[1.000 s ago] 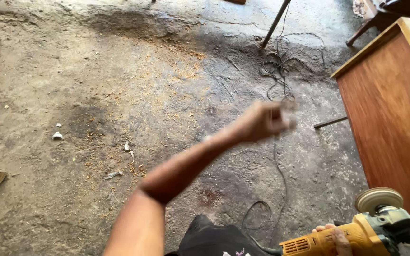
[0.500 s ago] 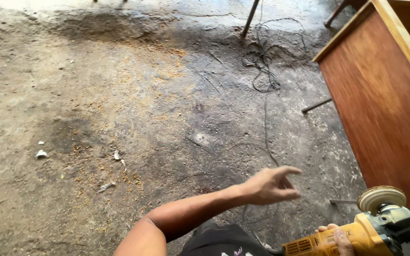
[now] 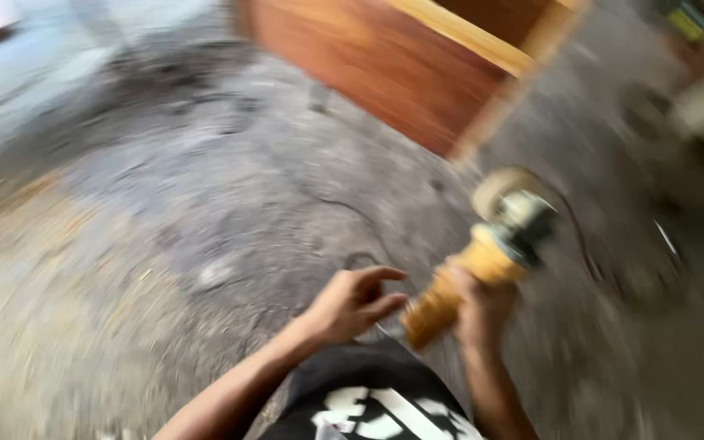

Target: The person sands a wooden cabinet frame with an angle grinder, steadying the frame with the other hand and repositioning around it. They briefly use pliers on a part of the frame, then resume grinding the frame's edges and surfaces.

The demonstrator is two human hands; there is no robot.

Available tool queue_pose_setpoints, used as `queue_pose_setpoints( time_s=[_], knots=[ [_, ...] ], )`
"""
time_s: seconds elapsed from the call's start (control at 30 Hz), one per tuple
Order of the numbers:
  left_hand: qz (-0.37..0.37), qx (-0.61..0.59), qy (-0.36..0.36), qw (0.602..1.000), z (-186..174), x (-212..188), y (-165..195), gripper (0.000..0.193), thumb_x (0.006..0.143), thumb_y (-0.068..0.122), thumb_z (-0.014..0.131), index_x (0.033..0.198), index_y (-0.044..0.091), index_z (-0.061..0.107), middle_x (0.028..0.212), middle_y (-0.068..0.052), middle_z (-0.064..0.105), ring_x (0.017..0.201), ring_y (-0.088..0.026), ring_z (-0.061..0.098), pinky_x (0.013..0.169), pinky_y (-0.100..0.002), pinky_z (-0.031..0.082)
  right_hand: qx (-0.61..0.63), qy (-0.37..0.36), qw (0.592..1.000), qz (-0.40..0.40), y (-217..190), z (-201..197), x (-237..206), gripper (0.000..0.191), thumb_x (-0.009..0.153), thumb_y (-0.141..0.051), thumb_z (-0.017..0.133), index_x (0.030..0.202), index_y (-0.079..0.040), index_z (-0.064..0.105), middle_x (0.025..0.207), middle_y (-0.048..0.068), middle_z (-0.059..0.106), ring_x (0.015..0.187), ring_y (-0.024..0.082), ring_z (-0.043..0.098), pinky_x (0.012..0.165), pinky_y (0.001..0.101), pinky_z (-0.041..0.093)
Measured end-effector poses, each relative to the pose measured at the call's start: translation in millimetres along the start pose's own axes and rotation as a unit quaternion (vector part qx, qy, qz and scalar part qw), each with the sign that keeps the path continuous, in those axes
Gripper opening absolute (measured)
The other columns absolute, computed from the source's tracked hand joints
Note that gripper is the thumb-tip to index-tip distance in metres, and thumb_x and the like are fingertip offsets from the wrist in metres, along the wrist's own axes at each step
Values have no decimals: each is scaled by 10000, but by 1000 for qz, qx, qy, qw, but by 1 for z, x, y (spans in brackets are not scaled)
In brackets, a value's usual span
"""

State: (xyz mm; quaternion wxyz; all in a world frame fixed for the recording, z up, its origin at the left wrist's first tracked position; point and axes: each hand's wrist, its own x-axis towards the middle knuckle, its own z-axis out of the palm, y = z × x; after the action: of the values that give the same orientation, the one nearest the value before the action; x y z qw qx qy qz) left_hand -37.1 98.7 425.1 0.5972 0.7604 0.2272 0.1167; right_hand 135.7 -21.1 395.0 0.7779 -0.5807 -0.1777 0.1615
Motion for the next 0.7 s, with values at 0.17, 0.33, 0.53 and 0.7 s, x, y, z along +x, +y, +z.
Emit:
queue_pose_setpoints(
  time_s=[0.17,0.33,0.53,0.7],
  knots=[
    [79,123,-242,959,60,43,45,437,857,173,757,1281,81,700,563,-18,553,480,-79,481,460,-290,438,83,153,985,-12,30,-74,-7,271,765,-115,808,987,-29,678,857,23,690,720,129,672,638,314,597],
    [221,198,-528,796,129,61,68,648,792,200,809,1389,62,597,531,-23,616,390,-114,553,410,-326,484,31,361,930,-63,55,-112,-53,375,813,-153,814,1104,-18,621,937,55,691,817,143,685,736,322,605],
    [422,130,-751,491,171,-34,100,781,931,278,735,1523,-80,372,593,-63,645,445,-182,593,441,-336,521,89,539,832,-99,40,-97,-141,333,818,-119,795,1080,-7,621,919,70,693,805,162,702,734,338,622],
    [471,183,-792,343,186,-119,132,816,1006,331,611,1546,-152,234,497,-41,559,361,-183,512,325,-364,467,94,598,782,-152,16,-78,-188,264,843,-61,784,1031,12,614,864,102,706,743,188,710,680,341,618]
  ],
)
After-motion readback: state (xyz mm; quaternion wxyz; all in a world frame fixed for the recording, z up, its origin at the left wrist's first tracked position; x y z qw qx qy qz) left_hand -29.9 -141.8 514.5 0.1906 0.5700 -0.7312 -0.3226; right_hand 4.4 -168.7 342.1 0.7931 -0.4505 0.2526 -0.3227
